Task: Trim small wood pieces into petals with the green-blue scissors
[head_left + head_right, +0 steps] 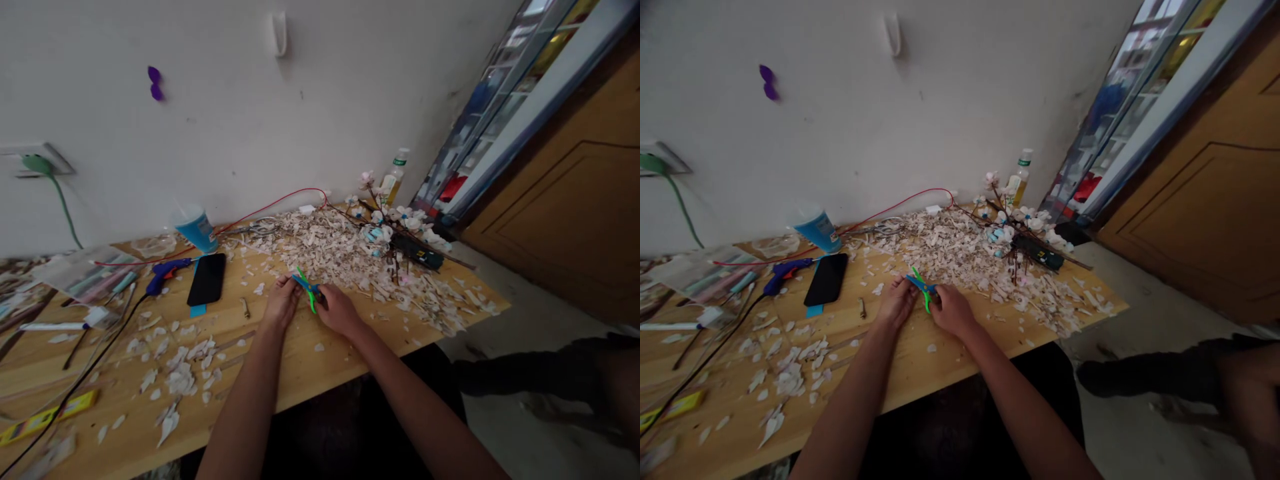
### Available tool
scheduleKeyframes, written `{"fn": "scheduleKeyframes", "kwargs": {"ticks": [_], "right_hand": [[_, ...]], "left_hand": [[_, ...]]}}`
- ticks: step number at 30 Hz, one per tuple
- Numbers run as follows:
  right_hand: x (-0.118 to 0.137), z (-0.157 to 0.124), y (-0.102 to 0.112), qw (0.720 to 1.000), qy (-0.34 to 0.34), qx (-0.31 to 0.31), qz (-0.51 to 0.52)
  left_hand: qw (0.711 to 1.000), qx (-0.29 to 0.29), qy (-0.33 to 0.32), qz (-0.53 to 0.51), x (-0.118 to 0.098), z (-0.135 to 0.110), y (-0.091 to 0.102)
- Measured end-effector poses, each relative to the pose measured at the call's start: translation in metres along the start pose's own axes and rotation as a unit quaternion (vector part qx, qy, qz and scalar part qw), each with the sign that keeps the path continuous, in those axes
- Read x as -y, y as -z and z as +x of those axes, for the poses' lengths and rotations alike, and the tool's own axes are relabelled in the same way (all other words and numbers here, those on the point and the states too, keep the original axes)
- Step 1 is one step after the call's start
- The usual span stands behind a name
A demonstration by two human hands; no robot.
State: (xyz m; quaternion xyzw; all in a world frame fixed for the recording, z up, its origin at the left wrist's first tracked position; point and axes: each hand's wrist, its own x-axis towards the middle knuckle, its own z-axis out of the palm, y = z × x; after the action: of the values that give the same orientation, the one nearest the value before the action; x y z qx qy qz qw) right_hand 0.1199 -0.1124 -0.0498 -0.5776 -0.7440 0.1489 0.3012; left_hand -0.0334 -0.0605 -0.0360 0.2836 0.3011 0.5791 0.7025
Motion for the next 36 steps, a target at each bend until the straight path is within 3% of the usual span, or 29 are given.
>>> {"fn": "scheduleKeyframes", "kwargs": {"ticks": [12, 25, 36], "right_hand": [[0.002, 0.0, -0.002, 1.0, -0.009, -0.003, -0.007], [-0.003, 0.0, -0.007, 0.999, -0.036, -0.017, 0.001], [-0.001, -0.001, -0.005, 1.0, -0.023, -0.019, -0.005]], "left_hand": [[1.0, -0.019, 0.0, -0.008, 0.008, -0.001, -0.002], [1.0, 0.007, -0.003, 0.002, 0.006, -0.004, -0.006], [0.989, -0.018, -0.071, 0.126, 0.009, 0.004, 0.005]]}}
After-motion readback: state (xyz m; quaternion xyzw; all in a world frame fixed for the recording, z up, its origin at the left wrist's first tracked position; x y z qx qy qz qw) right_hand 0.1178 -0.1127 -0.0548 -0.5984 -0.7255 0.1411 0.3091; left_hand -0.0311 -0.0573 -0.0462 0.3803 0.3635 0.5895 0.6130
